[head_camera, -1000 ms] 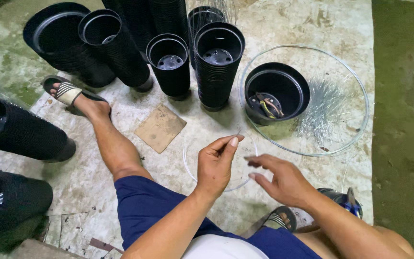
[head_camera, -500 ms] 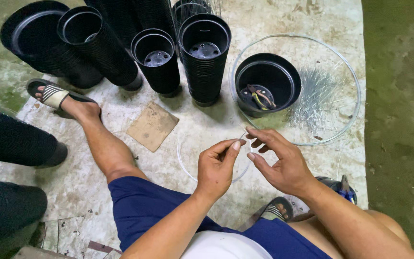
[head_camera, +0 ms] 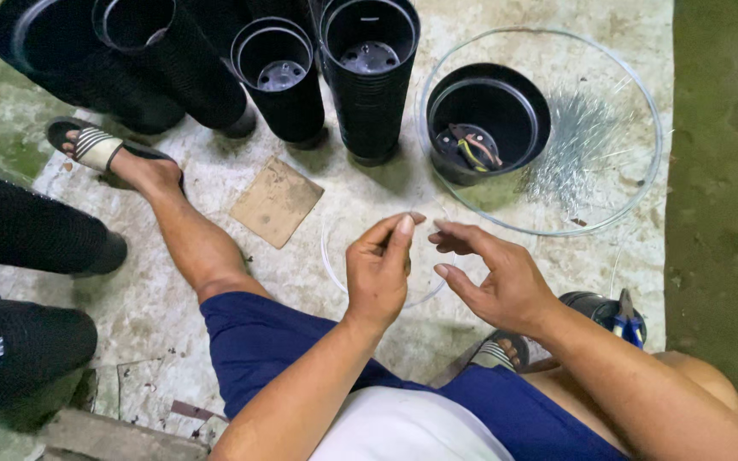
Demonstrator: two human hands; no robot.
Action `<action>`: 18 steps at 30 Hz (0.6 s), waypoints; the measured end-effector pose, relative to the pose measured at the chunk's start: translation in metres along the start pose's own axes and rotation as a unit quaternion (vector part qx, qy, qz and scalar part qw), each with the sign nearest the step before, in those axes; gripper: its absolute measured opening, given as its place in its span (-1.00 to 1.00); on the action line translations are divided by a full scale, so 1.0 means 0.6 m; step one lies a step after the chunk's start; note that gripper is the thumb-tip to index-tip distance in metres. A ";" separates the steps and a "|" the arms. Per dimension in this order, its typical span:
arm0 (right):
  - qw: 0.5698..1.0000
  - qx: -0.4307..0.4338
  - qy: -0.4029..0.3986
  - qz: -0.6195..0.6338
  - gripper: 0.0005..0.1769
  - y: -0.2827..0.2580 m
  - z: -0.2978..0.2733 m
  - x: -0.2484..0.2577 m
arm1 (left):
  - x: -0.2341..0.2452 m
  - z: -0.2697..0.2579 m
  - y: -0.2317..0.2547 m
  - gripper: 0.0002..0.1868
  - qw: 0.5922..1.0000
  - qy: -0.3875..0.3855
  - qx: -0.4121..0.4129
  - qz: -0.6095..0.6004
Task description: The person sits on the floor and repeatedly twists thin metal wires together by hand, then uses pliers to cut the twisted ends. The person handles multiple wire pieces and places them into a glass bowl.
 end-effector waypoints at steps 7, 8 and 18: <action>0.998 -0.062 -0.028 0.010 -0.77 0.012 -0.023 -0.066 | 0.003 0.013 0.000 -0.75 0.976 -0.033 0.023 -0.215; 0.998 -0.061 -0.027 0.005 -0.81 0.014 -0.024 -0.067 | 0.002 0.014 0.000 -0.75 0.974 -0.042 0.026 -0.221; 0.990 -0.110 -0.030 0.088 -0.90 0.044 -0.021 -0.070 | 0.007 0.010 0.009 -0.78 0.966 -0.117 0.030 -0.229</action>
Point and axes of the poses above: each hand's wrist, its own z-axis towards the middle knuckle, its own x-axis out of the back of the hand, y = z × x, the point moved 9 cm from there along z, towards the middle knuckle, and after that the axes turned 12 degrees about x, right-handed, at the moved point
